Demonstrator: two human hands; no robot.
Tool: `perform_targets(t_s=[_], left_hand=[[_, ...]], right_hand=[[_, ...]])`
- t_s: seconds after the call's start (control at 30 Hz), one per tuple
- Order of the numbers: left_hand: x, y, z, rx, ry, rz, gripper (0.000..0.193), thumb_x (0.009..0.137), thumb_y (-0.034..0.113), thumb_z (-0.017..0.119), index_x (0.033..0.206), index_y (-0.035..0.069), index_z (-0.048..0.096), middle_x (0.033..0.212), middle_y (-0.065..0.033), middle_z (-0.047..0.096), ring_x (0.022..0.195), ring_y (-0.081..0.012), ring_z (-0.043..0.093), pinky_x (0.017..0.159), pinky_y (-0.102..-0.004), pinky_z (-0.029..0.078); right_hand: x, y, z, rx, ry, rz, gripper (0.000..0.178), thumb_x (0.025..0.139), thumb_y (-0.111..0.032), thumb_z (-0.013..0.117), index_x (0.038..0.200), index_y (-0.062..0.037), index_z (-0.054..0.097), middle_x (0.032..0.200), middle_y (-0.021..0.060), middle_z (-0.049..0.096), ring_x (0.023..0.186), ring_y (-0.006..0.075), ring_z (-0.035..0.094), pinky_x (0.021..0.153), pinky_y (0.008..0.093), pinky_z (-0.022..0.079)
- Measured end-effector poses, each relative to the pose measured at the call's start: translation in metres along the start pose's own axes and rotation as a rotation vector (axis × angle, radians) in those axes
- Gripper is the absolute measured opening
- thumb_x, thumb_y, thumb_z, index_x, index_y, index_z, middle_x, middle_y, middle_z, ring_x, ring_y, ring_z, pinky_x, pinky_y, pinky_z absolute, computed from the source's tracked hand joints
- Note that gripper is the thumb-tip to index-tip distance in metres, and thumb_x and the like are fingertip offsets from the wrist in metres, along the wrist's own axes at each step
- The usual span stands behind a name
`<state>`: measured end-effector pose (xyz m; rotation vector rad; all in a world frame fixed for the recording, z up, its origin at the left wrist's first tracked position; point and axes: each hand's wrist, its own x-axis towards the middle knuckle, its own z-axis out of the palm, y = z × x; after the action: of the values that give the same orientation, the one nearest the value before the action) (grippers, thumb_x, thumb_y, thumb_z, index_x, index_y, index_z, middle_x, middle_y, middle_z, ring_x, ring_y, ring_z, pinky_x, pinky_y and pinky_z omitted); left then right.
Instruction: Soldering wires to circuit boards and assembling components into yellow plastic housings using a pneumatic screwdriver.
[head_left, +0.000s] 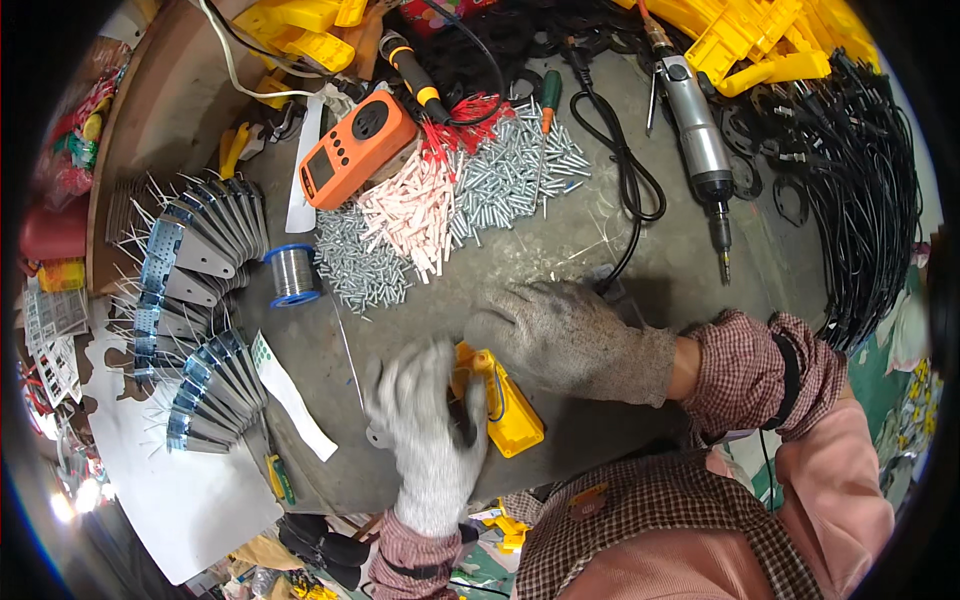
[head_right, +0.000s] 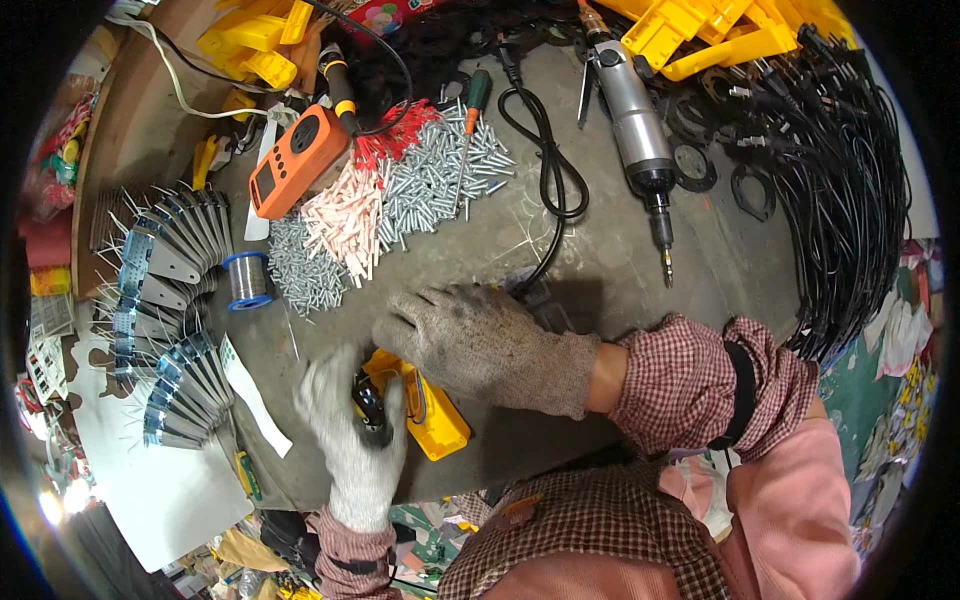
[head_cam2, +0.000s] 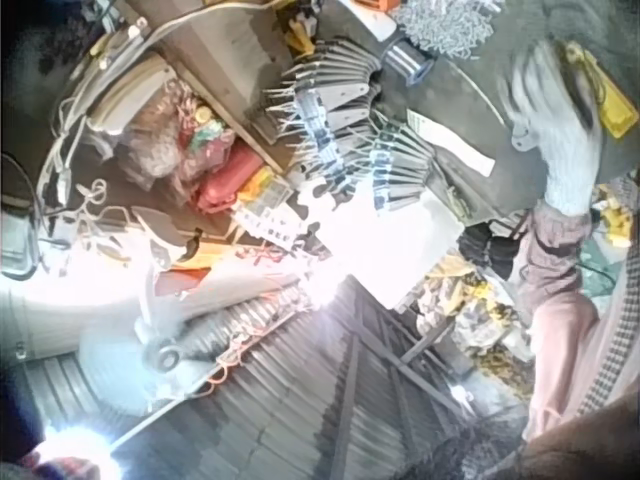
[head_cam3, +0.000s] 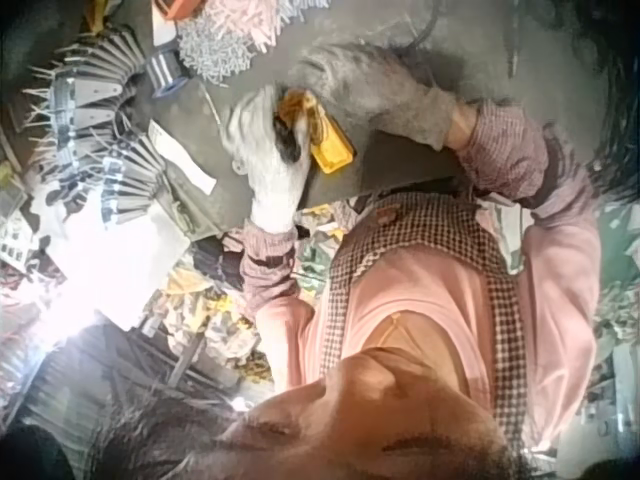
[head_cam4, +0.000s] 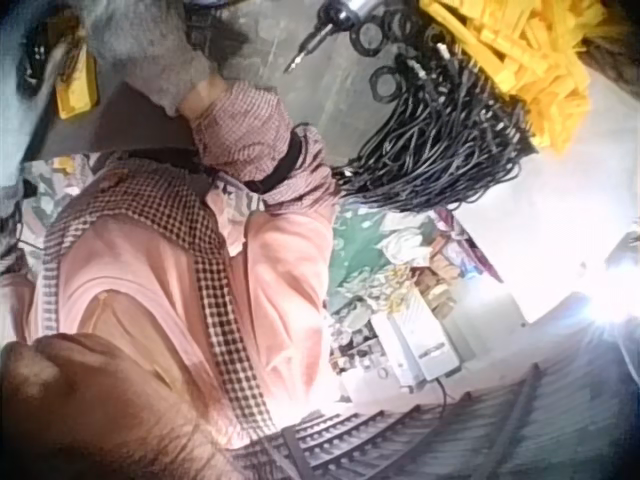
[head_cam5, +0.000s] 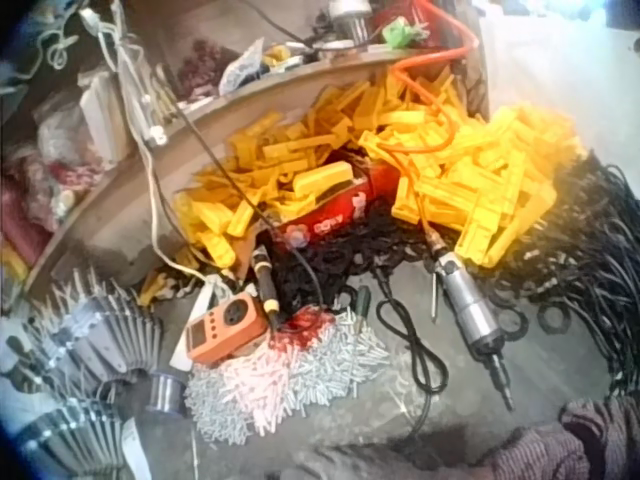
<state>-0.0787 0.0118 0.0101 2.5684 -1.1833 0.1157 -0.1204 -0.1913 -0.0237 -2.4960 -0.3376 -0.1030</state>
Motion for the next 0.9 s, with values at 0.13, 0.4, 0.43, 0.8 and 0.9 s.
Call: perform_targets(t_s=[0.13,0.4,0.43,0.8,0.9], left_hand=[[-0.044,0.019,-0.012,0.170,-0.252,0.071,0.050,0.082,0.029,0.076,0.125,0.007,0.063,0.132,-0.0112,0.058,0.126,-0.0292,0.052,0.110,-0.0527,0.028],[-0.052,0.030,0.005,0.136,-0.318,0.053,0.072,0.085,0.047,0.072,0.134,-0.003,0.056,0.146,-0.0189,0.050,0.137,-0.0344,0.045,0.112,-0.0550,0.029],[-0.052,0.032,0.007,0.122,-0.314,0.056,0.072,0.086,0.047,0.071,0.135,-0.003,0.055,0.146,-0.0202,0.049,0.137,-0.0350,0.045,0.112,-0.0554,0.029],[-0.061,0.019,-0.001,0.166,-0.268,0.067,0.057,0.086,0.037,0.075,0.136,0.014,0.059,0.140,-0.0192,0.053,0.135,-0.0398,0.045,0.111,-0.0687,0.030],[-0.055,0.020,0.005,0.183,-0.315,0.112,0.075,0.077,0.049,0.077,0.125,-0.006,0.059,0.138,-0.0266,0.053,0.132,-0.0439,0.046,0.112,-0.0685,0.026]], right_hand=[[0.001,-0.004,-0.001,0.030,0.003,-0.124,0.034,0.088,-0.020,0.065,0.120,-0.0093,0.066,0.122,0.0133,0.059,0.119,0.0308,0.060,0.098,0.0423,0.053],[0.002,-0.008,0.002,-0.179,-0.016,-0.168,0.036,0.090,-0.021,0.062,0.125,-0.0129,0.065,0.133,0.0096,0.056,0.125,0.0315,0.056,0.101,0.0442,0.051],[0.000,-0.010,-0.002,-0.261,-0.055,-0.210,0.039,0.091,-0.021,0.061,0.129,-0.0135,0.063,0.135,0.0094,0.055,0.125,0.0322,0.056,0.102,0.0443,0.050],[-0.027,0.075,-0.175,-0.523,0.402,0.543,0.040,0.079,0.007,0.054,0.115,-0.0041,0.066,0.118,0.0201,0.064,0.114,0.0370,0.061,0.095,0.0440,0.052],[-0.041,0.143,-0.214,-1.009,0.217,0.249,0.040,0.078,0.003,0.060,0.118,-0.0029,0.065,0.116,0.0203,0.065,0.112,0.0367,0.062,0.096,0.0414,0.052]])
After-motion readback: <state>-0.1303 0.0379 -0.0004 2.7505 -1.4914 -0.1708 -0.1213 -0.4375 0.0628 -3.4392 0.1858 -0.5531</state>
